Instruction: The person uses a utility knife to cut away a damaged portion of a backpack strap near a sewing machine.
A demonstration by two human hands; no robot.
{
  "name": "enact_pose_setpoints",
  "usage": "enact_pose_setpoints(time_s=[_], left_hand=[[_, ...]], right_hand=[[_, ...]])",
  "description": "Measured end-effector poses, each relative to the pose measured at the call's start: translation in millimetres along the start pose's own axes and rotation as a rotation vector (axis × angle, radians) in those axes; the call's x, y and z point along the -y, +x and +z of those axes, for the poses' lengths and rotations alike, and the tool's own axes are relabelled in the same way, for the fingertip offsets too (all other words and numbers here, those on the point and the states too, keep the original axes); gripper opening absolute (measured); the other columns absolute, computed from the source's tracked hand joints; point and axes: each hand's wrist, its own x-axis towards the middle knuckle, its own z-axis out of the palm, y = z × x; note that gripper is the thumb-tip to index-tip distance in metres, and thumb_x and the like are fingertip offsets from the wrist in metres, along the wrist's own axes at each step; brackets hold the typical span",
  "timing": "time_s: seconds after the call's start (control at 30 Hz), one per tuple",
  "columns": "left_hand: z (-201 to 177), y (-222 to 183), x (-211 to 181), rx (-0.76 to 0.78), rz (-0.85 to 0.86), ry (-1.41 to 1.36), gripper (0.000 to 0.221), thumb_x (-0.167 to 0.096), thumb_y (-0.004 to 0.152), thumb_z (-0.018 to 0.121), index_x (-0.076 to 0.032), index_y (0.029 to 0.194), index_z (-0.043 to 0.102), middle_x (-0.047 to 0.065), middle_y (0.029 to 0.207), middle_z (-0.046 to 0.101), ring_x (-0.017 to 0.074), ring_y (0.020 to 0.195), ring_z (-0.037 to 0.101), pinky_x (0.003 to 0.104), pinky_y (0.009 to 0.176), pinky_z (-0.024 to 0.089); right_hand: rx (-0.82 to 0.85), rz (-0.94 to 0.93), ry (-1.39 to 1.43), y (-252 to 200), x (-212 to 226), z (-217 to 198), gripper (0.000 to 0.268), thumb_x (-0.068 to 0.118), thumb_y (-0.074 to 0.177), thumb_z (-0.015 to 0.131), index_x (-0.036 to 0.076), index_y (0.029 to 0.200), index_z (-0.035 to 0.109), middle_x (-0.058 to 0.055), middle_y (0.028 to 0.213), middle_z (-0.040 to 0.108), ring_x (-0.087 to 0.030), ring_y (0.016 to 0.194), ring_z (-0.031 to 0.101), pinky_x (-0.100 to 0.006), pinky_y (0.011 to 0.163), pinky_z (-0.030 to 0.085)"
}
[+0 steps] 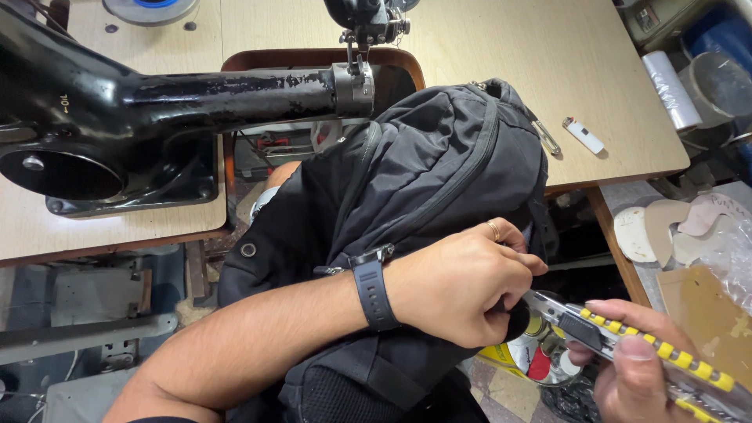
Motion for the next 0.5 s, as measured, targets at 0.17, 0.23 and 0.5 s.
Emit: enact_pose_setpoints(time_s=[0.17, 0.23, 0.5], left_hand=[[3, -4, 7, 0.049, -0.028, -0.082, 0.011, -0.010, 0.064, 0.059, -0.011, 0.065, 0.048, 0.006, 0.073, 0.068, 0.0325, 0.103, 0.070, 0.040, 0.099, 0.046], [1, -3, 8, 0.077, -0.039, -0.106, 0.011, -0.010, 0.064, 0.059, -0.012, 0.063, 0.048, 0.004, 0.071, 0.068, 0.0322, 0.117, 0.073, 0.040, 0.098, 0.046], [-15, -3, 11, 0.288, -0.108, -0.352, 0.018, -0.016, 0.071, 0.071, -0.013, 0.066, 0.054, 0.002, 0.079, 0.070, 0.0313, 0.147, 0.054, 0.039, 0.120, 0.034]], right_hand=[[0.042, 0.081, 0.128, -4, -31, -29, 0.054, 0.044, 0.098, 0.058, -0.005, 0.119, 0.067, -0.025, 0.080, 0.068, -0.029, 0.050, 0.065, -0.032, 0.049, 0.054], [0.089, 0.118, 0.205, -4, -49, -50, 0.052, 0.047, 0.096, 0.064, -0.002, 0.115, 0.070, -0.025, 0.077, 0.070, -0.030, 0.046, 0.066, -0.032, 0.043, 0.055], [-0.044, 0.114, 0.055, -10, -28, -34, 0.062, 0.044, 0.095, 0.052, -0.008, 0.128, 0.062, -0.032, 0.093, 0.067, -0.037, 0.051, 0.065, -0.037, 0.050, 0.051]])
